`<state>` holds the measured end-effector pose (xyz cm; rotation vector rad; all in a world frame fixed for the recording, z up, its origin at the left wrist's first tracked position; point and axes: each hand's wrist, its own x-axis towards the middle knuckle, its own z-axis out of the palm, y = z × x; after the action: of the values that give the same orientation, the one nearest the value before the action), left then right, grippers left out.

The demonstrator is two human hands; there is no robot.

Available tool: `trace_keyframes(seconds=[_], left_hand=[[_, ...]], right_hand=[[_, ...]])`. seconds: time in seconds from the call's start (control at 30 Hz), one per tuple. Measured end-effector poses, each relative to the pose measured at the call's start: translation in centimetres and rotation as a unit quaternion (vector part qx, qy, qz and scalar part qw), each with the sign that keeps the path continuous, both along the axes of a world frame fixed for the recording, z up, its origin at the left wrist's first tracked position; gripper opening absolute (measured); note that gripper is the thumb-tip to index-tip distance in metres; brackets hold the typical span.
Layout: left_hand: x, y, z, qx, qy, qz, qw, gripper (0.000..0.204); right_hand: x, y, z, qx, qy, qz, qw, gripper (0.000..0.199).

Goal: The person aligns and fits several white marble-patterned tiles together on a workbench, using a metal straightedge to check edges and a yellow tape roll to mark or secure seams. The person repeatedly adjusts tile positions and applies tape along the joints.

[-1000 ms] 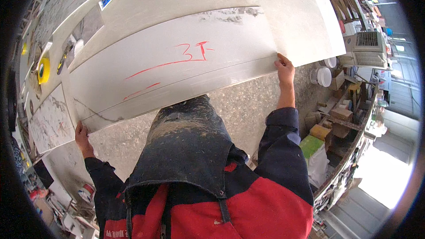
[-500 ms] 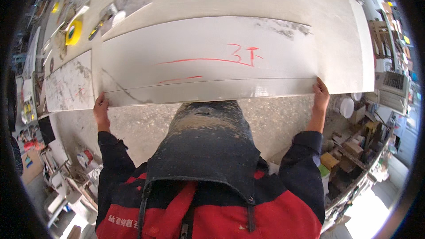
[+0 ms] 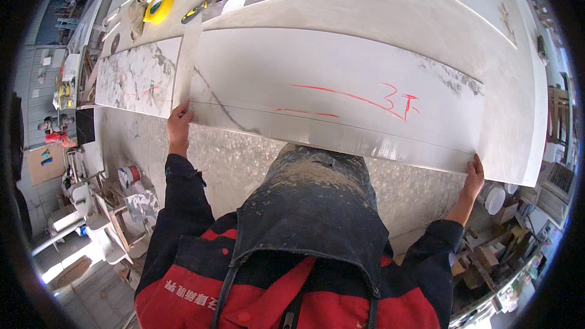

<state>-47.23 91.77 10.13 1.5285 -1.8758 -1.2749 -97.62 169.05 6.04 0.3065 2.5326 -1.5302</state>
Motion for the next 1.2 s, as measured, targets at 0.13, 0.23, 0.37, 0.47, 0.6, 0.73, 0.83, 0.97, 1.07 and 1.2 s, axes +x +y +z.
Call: trace_keyframes(seconds=[0.13,0.23,0.37,0.47,0.6,0.73,0.83,0.97,1.07,1.2], left_hand=[[1.0,-0.8,-1.3,0.000,0.018,-0.004,1.000,0.047],[0.8,-0.6,-1.3,0.007,0.007,-0.001,1.000,0.049],[0.4,-0.6,-1.4,-0.012,0.006,0.003,1.000,0.047],[0.3,-0.8,-1.6,-0.014,0.008,0.001,1.000,0.046],[2.3,-1.8,-3.2,-0.024,0.033,0.000,0.999,0.048],[1.7,-1.9,-2.5,-0.011,-0.019,-0.019,1.000,0.050],[1.4,-1.6,-1.9,-0.013,0.005,-0.018,1.000,0.053],[2.8,-3.1,-2.7,0.024,-0.040,-0.020,0.999,0.052],[3.7,-3.6,-4.1,0.020,0.022,-0.007,1.000,0.053],[1.5,-3.2,-3.1,0.048,-0.007,-0.003,0.999,0.053]], right_hand=[[-0.2,0.0,-0.1,-0.006,-0.009,-0.002,1.000,0.043],[-0.5,0.5,-0.3,-0.007,-0.012,0.000,1.000,0.043],[-0.7,1.0,-0.5,-0.017,-0.014,0.003,1.000,0.043],[-0.6,1.2,-0.6,-0.020,-0.002,0.012,1.000,0.044],[0.6,-1.4,0.7,0.014,0.013,-0.010,1.000,0.045],[1.2,-1.8,1.8,0.025,0.008,-0.005,1.000,0.047],[1.8,-3.0,2.2,0.014,0.013,-0.022,1.000,0.046],[2.7,-5.8,4.4,0.067,0.014,-0.022,0.997,0.050],[2.6,-6.8,4.9,0.089,0.000,-0.025,0.996,0.047],[2.8,-4.8,3.5,0.058,0.030,-0.028,0.997,0.046]])
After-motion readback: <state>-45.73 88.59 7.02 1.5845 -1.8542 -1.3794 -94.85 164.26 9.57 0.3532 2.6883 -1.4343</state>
